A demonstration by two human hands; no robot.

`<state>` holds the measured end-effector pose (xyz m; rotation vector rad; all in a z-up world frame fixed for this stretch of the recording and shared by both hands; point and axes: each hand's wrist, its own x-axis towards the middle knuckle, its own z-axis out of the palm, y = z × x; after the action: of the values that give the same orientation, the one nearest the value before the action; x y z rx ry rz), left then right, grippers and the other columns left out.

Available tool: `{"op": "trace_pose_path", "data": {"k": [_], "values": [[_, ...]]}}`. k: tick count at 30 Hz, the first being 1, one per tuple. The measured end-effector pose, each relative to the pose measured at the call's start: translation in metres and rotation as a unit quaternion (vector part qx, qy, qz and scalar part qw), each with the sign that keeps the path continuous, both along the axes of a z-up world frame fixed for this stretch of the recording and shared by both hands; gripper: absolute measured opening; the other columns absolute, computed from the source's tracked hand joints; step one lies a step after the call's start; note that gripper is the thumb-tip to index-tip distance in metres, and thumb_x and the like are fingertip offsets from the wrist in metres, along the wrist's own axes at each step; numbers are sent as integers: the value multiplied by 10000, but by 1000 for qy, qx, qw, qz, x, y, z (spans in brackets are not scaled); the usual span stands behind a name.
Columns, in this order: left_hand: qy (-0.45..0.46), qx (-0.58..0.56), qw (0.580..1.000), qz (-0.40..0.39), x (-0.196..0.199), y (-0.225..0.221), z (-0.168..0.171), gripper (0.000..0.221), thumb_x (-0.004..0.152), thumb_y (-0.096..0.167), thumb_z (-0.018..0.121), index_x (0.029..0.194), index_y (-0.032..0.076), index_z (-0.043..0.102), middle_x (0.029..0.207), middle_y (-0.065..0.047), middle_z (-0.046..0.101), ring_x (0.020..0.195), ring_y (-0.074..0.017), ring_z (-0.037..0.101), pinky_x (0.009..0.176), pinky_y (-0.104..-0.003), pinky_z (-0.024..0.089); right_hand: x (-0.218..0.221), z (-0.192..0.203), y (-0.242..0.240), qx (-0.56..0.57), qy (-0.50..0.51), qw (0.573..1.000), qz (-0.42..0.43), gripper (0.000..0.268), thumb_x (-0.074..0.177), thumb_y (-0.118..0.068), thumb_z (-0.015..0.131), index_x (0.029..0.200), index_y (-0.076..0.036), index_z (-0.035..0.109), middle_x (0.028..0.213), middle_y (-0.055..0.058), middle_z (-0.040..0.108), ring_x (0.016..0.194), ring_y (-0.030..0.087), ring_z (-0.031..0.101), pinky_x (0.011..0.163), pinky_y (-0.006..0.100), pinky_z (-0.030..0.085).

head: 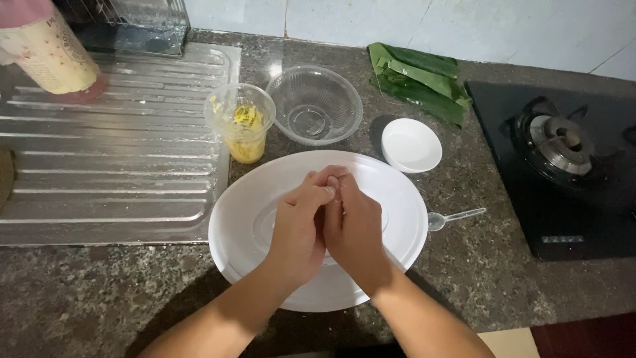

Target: Shaping small pieces of dough into tiny balls by rolling them between the palms and placing them on a plate.

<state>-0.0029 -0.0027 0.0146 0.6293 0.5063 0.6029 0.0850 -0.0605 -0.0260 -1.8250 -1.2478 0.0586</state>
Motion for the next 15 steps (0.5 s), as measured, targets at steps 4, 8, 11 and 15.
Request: {"op": "trace_pose_path", "data": {"k": [4,8,11,15], "values": [[11,2,1000,-3,2,2,-2,240,917,83,579,1110,8,700,879,-14,404,934,-170,416,873,-383,408,-4,8,1,-8,-10,1000,-2,150,1019,-170,454,945,-76,545,672,143,688,562,277,692,544,360,592],[10,17,1000,22,8,10,-14,236,918,148,564,1048,19,714,824,-11,432,847,-168,408,811,-357,402,-12,30,0,29,30,999,27,211,1045,-130,422,947,-19,572,649,204,660,548,350,673,546,441,564],[-17,74,997,32,1,13,-5,255,884,127,569,1006,0,753,717,-17,437,723,-143,390,687,-308,391,7,8,1,77,95,991,62,288,1062,-138,402,882,-30,599,585,147,634,498,285,639,543,401,554],[-54,101,993,25,8,32,-36,256,823,57,549,977,-37,730,718,-42,428,720,-154,423,662,-300,420,28,7,-4,132,170,972,94,347,1073,-151,388,851,-47,634,538,49,584,466,175,628,536,299,549]]}}
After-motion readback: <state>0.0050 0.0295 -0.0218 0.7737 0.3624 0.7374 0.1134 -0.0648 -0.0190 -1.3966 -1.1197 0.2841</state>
